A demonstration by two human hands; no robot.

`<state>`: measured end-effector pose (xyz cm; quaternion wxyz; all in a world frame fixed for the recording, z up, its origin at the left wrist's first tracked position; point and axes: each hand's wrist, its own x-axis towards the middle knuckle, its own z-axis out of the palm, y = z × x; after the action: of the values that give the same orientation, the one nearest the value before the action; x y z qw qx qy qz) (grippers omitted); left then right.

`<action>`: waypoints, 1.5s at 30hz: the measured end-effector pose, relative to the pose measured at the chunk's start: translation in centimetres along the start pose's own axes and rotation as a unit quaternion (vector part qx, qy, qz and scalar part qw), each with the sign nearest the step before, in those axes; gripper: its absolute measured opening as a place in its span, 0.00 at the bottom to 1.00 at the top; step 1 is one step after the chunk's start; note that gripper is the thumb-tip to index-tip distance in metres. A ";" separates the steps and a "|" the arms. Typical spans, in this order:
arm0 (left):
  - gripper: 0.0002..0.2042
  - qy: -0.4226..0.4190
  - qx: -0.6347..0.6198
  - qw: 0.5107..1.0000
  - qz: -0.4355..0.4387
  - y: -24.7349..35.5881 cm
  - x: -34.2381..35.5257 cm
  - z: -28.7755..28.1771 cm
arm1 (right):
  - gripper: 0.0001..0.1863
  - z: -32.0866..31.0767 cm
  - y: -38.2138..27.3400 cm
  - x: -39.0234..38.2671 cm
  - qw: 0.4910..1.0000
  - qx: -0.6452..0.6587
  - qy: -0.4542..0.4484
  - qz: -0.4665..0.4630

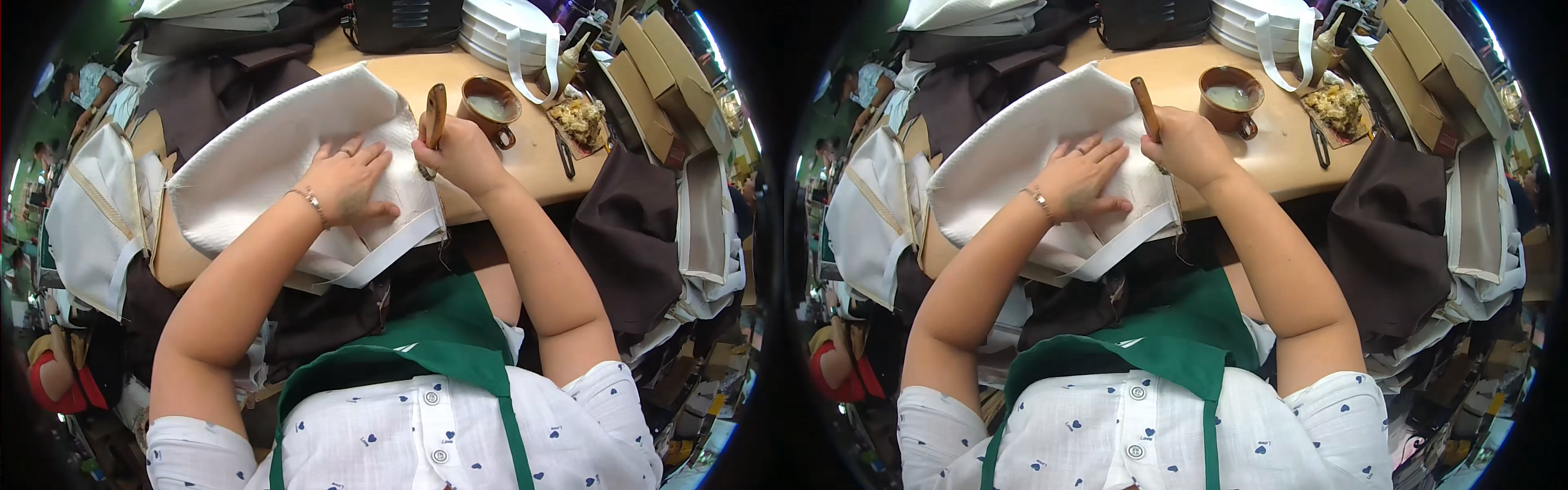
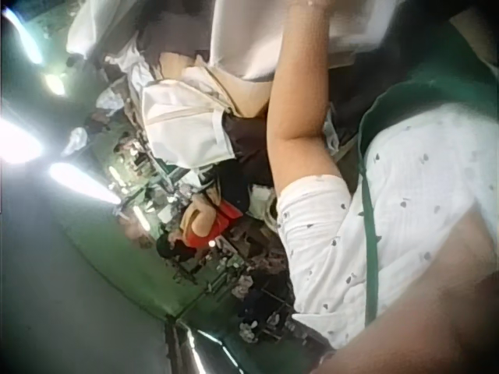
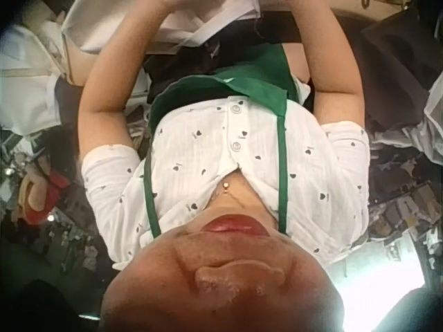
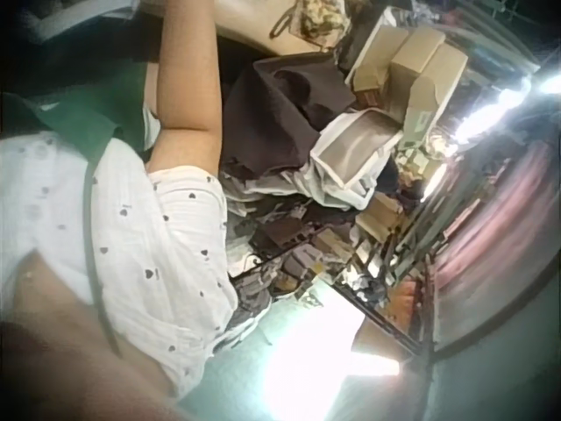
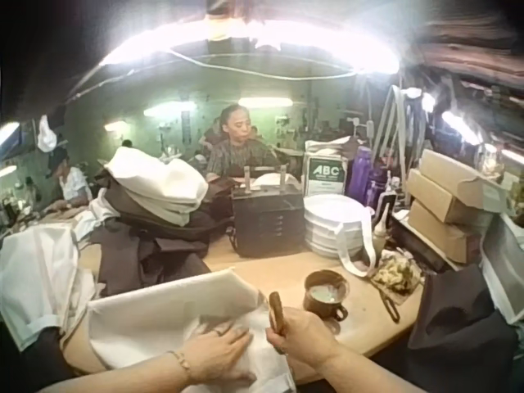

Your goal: The person applies a liquid substance to the edge of a leather piece using a brush and trims threads from the leather using shears.

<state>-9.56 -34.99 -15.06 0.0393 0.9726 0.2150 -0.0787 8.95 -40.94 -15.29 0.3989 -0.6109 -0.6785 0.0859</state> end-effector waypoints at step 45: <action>0.48 -0.061 -0.015 0.996 -0.064 -0.3 2.0 -0.5 | 0.09 0.3 2.0 0.8 0.985 0.008 0.131 0.109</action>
<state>-7.85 -33.86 -14.89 0.0620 0.9497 0.2749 -0.1369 10.27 -39.64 -16.37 0.4776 -0.6842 -0.5486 0.0531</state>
